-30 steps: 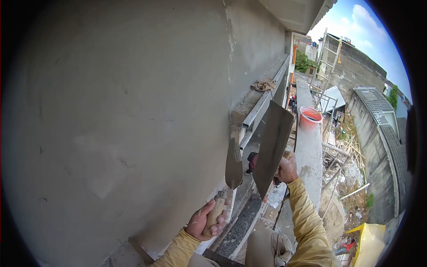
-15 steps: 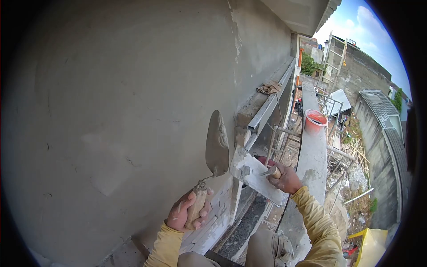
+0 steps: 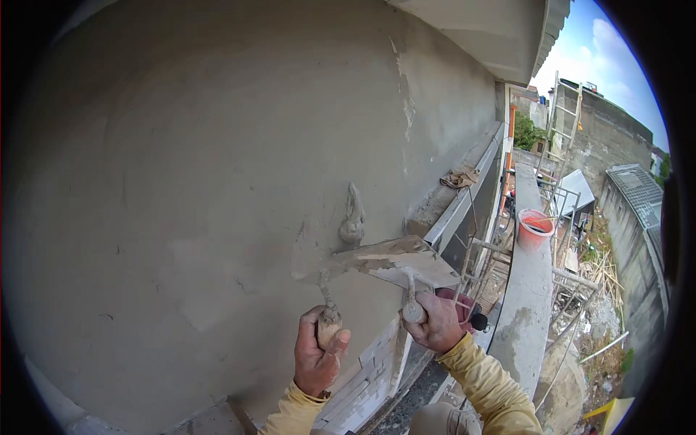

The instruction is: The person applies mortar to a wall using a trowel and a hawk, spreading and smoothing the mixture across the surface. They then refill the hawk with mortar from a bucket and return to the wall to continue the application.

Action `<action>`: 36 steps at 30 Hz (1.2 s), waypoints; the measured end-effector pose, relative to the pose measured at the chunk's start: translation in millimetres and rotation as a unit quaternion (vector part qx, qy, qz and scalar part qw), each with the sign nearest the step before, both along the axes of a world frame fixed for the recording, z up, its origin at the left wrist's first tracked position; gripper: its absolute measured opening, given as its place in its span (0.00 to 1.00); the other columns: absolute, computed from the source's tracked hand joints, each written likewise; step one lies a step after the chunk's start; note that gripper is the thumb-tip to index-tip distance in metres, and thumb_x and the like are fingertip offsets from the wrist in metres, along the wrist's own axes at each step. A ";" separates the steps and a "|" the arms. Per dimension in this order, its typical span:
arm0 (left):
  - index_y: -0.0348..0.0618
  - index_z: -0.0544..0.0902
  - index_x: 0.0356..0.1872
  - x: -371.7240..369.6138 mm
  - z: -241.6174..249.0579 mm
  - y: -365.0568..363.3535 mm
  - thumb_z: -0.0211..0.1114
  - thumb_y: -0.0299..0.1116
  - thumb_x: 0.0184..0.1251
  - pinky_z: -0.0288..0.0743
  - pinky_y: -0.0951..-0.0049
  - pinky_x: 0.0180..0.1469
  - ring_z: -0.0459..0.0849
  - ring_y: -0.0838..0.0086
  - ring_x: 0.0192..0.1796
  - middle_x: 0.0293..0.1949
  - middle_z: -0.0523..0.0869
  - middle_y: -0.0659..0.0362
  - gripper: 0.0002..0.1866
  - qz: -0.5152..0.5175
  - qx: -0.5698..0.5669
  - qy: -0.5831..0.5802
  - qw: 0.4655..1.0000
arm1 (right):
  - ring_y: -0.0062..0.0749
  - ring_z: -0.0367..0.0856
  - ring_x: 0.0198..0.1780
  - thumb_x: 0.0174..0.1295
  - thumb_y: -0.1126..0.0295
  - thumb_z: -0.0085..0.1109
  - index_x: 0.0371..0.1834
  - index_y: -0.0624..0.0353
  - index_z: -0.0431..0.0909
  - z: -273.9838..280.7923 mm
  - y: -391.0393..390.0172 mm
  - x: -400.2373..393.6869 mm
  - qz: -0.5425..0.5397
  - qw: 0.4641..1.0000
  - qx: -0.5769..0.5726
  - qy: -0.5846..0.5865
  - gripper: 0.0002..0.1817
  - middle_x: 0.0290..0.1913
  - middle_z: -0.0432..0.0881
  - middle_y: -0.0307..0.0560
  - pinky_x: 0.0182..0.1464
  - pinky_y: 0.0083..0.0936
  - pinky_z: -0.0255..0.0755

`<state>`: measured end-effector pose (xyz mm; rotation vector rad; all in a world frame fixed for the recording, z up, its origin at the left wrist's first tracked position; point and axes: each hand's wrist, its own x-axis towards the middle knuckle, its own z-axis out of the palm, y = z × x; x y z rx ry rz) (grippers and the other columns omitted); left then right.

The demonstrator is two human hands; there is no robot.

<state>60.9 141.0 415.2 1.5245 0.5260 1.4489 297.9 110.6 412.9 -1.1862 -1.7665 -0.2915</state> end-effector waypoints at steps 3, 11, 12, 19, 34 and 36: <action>0.37 0.65 0.61 -6.4 5.6 -9.5 0.68 0.38 0.67 0.72 0.79 0.31 0.74 0.81 0.30 0.38 0.72 0.62 0.28 -0.022 -0.011 -0.005 1.000 | 0.52 0.75 0.26 0.50 0.71 0.70 0.38 0.60 0.72 15.7 29.1 3.4 -0.050 0.991 0.108 -0.053 0.17 0.26 0.73 0.51 0.30 0.40 0.70; 0.34 0.66 0.59 -29.6 -5.0 -30.4 0.67 0.33 0.68 0.69 0.80 0.27 0.72 0.83 0.27 0.32 0.74 0.62 0.25 0.040 -0.017 -0.004 0.999 | 0.51 0.80 0.33 0.57 0.67 0.68 0.52 0.61 0.71 141.2 92.3 12.9 -0.035 0.950 0.273 0.150 0.22 0.35 0.77 0.53 0.35 0.39 0.73; 0.35 0.66 0.60 -28.1 -8.0 -36.6 0.68 0.34 0.67 0.72 0.78 0.29 0.74 0.81 0.28 0.34 0.74 0.61 0.27 0.034 -0.074 -0.038 0.996 | 0.44 0.80 0.31 0.59 0.65 0.67 0.51 0.61 0.71 162.0 98.9 15.9 -0.004 0.952 0.236 0.194 0.21 0.34 0.77 0.50 0.32 0.35 0.73; 0.46 0.70 0.57 -23.0 -74.0 -44.7 0.64 0.37 0.71 0.66 0.83 0.24 0.69 0.86 0.23 0.31 0.74 0.68 0.19 0.141 -0.052 0.042 0.988 | 0.18 0.71 0.22 0.64 0.61 0.62 0.45 0.57 0.71 290.3 136.5 9.8 0.304 0.845 0.006 0.440 0.15 0.28 0.73 0.37 0.20 0.20 0.67; 0.41 0.73 0.58 -28.1 -105.0 -60.2 0.67 0.38 0.67 0.73 0.74 0.44 0.76 0.77 0.40 0.39 0.80 0.62 0.23 0.066 -0.060 0.150 0.985 | 0.23 0.69 0.20 0.65 0.63 0.60 0.43 0.54 0.68 331.9 222.4 59.7 0.205 0.834 0.066 0.508 0.12 0.26 0.70 0.37 0.20 0.25 0.68; 0.41 0.73 0.58 -28.8 -110.7 -56.1 0.67 0.39 0.66 0.73 0.74 0.44 0.76 0.77 0.40 0.40 0.80 0.62 0.23 0.059 -0.065 0.171 0.981 | 0.22 0.68 0.20 0.65 0.61 0.59 0.44 0.52 0.69 324.7 212.1 67.1 0.231 0.801 0.081 0.546 0.12 0.25 0.69 0.36 0.20 0.24 0.66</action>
